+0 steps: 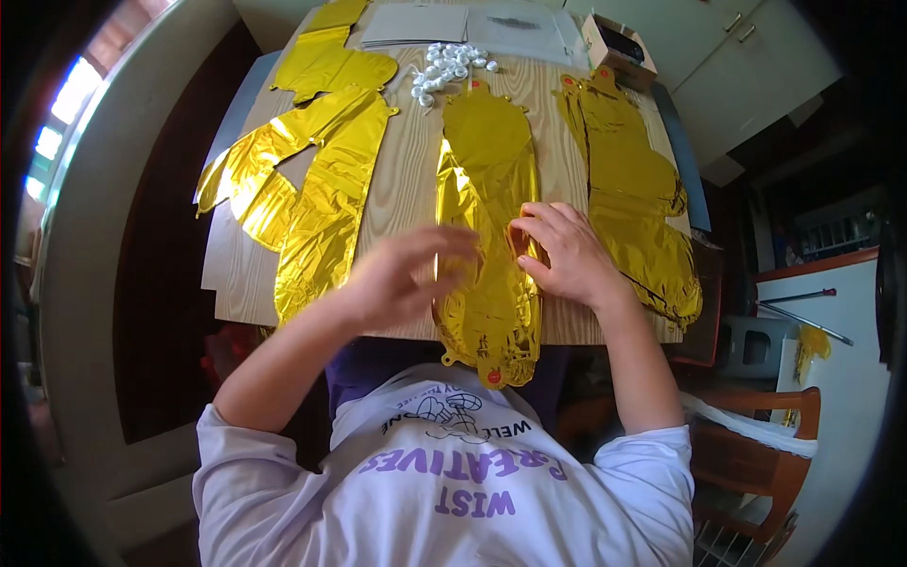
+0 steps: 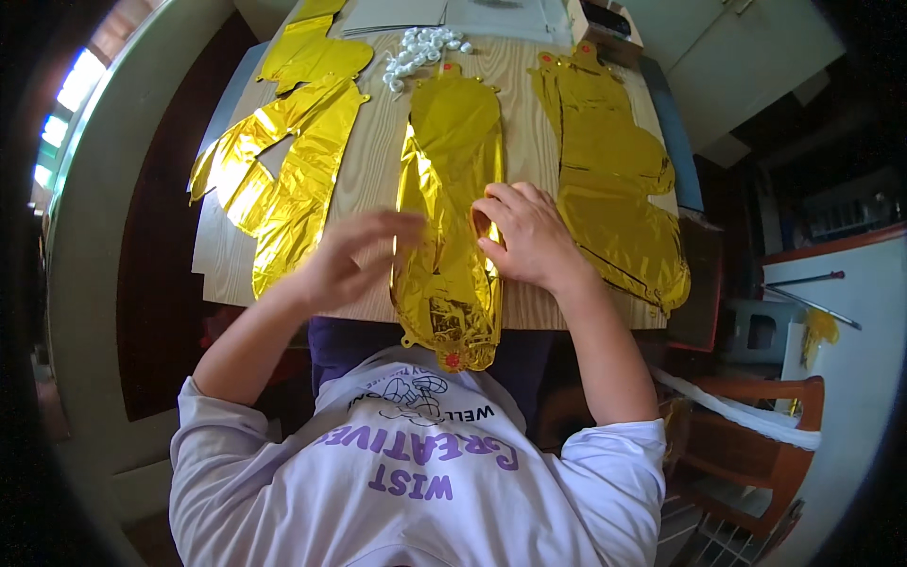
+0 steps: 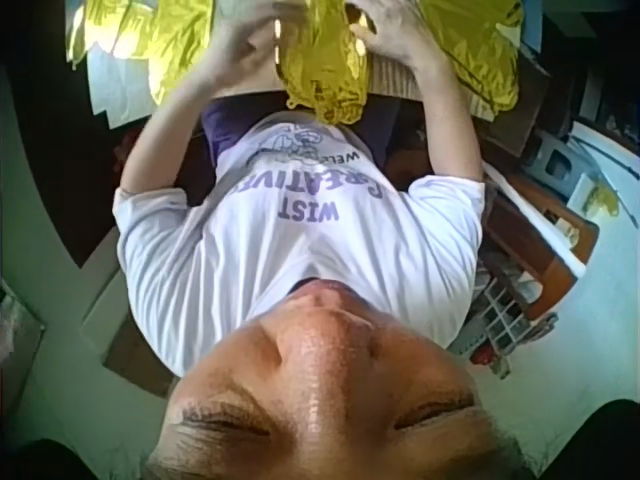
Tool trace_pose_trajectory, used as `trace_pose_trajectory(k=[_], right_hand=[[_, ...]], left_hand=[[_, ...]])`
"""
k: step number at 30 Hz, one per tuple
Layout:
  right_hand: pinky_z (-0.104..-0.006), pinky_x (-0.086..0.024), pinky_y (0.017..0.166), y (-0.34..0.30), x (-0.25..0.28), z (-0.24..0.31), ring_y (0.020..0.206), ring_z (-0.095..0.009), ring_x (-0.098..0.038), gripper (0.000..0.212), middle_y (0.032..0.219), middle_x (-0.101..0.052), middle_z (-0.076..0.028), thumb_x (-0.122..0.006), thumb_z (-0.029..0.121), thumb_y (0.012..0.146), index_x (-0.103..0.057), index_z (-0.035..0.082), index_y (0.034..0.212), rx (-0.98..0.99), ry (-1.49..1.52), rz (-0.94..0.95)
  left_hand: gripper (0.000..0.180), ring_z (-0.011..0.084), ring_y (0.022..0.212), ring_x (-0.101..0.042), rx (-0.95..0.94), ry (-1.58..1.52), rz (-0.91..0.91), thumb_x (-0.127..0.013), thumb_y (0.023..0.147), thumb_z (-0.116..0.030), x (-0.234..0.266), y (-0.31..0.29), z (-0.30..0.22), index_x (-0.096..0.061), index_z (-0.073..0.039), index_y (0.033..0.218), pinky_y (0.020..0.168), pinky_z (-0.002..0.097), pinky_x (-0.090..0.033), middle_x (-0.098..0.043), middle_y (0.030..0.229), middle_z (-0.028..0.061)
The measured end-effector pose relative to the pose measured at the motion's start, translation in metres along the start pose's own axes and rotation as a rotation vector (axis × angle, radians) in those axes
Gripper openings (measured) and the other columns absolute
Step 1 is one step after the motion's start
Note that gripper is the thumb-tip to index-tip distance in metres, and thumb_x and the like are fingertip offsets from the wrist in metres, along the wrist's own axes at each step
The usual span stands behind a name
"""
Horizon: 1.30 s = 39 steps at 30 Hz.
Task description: Folding gold-colored foil balloons and placing them on cardboard inserts.
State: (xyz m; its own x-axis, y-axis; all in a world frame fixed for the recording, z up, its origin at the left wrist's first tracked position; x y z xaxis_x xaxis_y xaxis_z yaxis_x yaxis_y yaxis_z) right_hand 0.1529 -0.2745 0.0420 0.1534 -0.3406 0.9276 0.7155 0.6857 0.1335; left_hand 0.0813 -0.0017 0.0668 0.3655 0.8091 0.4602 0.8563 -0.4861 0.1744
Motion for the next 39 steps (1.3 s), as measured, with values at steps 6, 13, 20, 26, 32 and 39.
trace_pose_trajectory(k=[6, 13, 20, 26, 32, 39], right_hand=[[-0.0447, -0.040, 0.111, 0.000, -0.003, -0.005, 0.126, -0.033, -0.053, 0.042, 0.136, -0.060, -0.015, -0.073, 0.024, 0.087, -0.066, 0.004, 0.123, 0.036, 0.002, -0.034], [-0.0435, -0.043, 0.108, 0.004, -0.002, -0.007, 0.120, -0.032, -0.057, 0.034, 0.128, -0.064, -0.013, -0.070, 0.019, 0.089, -0.068, 0.003, 0.119, 0.041, 0.011, -0.077], [-0.0440, -0.047, 0.094, 0.008, -0.006, 0.062, 0.103, -0.031, -0.062, 0.022, 0.110, -0.065, -0.014, -0.071, 0.021, 0.089, -0.067, 0.004, 0.103, 0.217, 0.022, -0.237], [-0.0431, -0.047, 0.087, -0.005, -0.039, 0.087, 0.098, -0.029, -0.059, 0.019, 0.108, -0.062, -0.012, -0.069, 0.021, 0.088, -0.065, 0.005, 0.098, 0.240, -0.018, -0.145], [-0.0421, -0.047, 0.089, -0.013, -0.048, 0.094, 0.102, -0.029, -0.058, 0.029, 0.114, -0.063, -0.012, -0.069, 0.021, 0.087, -0.067, 0.004, 0.111, 0.240, -0.104, -0.103], [-0.0407, -0.048, 0.088, -0.017, -0.050, 0.099, 0.102, -0.028, -0.059, 0.032, 0.120, -0.065, -0.015, -0.065, 0.018, 0.086, -0.068, 0.001, 0.114, 0.220, -0.172, -0.118]], left_hand=[[0.043, 0.0372, 0.142, -0.047, -0.151, 0.706, -0.020, -0.068, 0.096, -0.026, 0.006, 0.007, 0.058, -0.064, -0.007, 0.135, 0.119, 0.0502, -0.035, -0.056, 0.147, 0.0148], [0.059, 0.0389, 0.144, -0.042, -0.186, 0.678, 0.029, -0.072, 0.092, -0.036, -0.013, 0.024, 0.065, -0.057, -0.007, 0.142, 0.121, 0.0518, -0.032, -0.049, 0.152, 0.0188], [0.062, 0.0405, 0.145, -0.040, -0.154, 0.714, -0.046, -0.071, 0.093, -0.037, -0.012, 0.018, 0.062, -0.054, -0.007, 0.145, 0.121, 0.0518, -0.032, -0.045, 0.154, 0.0197], [0.054, 0.0381, 0.142, -0.043, -0.159, 0.661, -0.059, -0.068, 0.095, -0.029, -0.002, 0.024, 0.066, -0.055, -0.006, 0.142, 0.120, 0.0525, -0.031, -0.049, 0.150, 0.0199], [0.048, 0.0365, 0.138, -0.048, -0.154, 0.716, -0.085, -0.067, 0.096, -0.029, 0.017, 0.042, 0.085, -0.059, -0.004, 0.137, 0.119, 0.0526, -0.033, -0.055, 0.143, 0.0183], [0.049, 0.0350, 0.132, -0.054, -0.161, 0.779, -0.163, -0.071, 0.092, -0.031, 0.043, 0.085, 0.115, -0.062, -0.001, 0.129, 0.115, 0.0472, -0.038, -0.061, 0.137, 0.0187]])
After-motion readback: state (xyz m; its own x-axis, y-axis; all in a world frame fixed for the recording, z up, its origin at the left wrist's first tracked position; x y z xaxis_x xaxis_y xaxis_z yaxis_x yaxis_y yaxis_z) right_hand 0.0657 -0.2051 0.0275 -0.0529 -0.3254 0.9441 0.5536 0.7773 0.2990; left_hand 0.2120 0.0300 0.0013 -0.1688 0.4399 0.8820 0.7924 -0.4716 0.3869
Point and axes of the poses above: each hand's wrist, its own y-axis towards the middle knuckle, its own x-axis out of the back of the hand, z = x × y, the point moved 1 cm from there along y, towards the middle knuckle
